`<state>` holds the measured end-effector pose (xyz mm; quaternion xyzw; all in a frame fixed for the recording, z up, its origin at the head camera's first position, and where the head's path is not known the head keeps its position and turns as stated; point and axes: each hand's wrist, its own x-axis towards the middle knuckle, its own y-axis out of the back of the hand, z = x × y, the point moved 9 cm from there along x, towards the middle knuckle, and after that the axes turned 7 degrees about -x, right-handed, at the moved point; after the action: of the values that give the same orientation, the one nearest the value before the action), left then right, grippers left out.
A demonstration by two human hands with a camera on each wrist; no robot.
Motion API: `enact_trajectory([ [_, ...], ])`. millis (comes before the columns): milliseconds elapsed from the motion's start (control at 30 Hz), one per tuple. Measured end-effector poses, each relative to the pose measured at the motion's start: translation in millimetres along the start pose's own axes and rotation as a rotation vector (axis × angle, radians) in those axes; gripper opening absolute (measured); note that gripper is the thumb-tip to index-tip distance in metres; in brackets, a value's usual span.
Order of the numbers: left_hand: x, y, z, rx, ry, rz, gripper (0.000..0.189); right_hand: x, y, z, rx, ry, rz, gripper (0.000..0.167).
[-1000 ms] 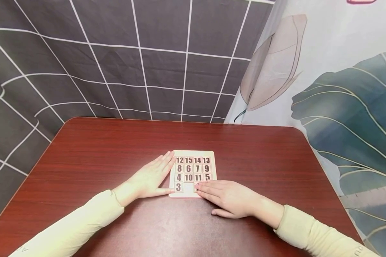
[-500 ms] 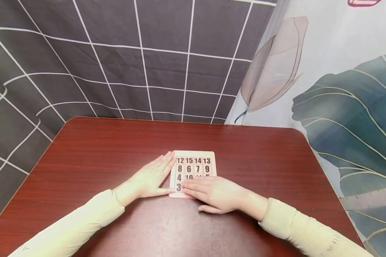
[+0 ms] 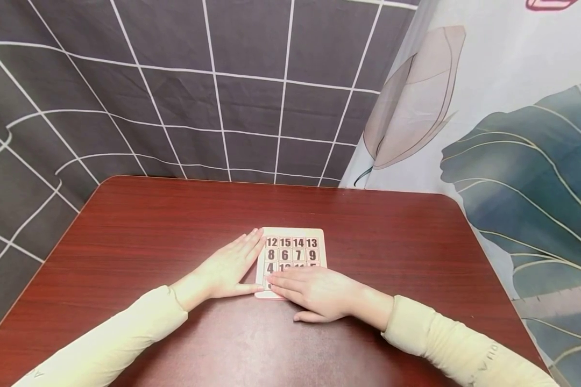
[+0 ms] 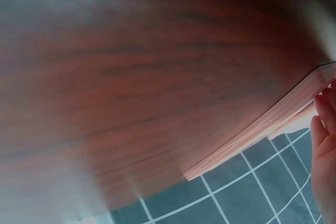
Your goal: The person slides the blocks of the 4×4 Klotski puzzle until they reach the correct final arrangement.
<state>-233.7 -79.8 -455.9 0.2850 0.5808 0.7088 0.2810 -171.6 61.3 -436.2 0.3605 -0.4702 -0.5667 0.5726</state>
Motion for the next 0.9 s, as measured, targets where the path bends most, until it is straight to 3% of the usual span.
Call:
enact_trajectory([
  [433, 2.4, 3.6, -1.7, -0.009, 0.022, -0.015, 0.104, -26.6, 4, 6, -0.003, -0.029, 0.037, 0.065],
  [700, 2.9, 4.1, -1.5, -0.012, 0.027, -0.029, 0.103, -13.7, 2, 20, 0.044, -0.079, 0.066, 0.067],
  [900, 2.2, 3.0, 1.7, -0.014, 0.001, 0.000, 0.101, -4.3, -6, 26, 0.043, -0.088, 0.048, 0.064],
])
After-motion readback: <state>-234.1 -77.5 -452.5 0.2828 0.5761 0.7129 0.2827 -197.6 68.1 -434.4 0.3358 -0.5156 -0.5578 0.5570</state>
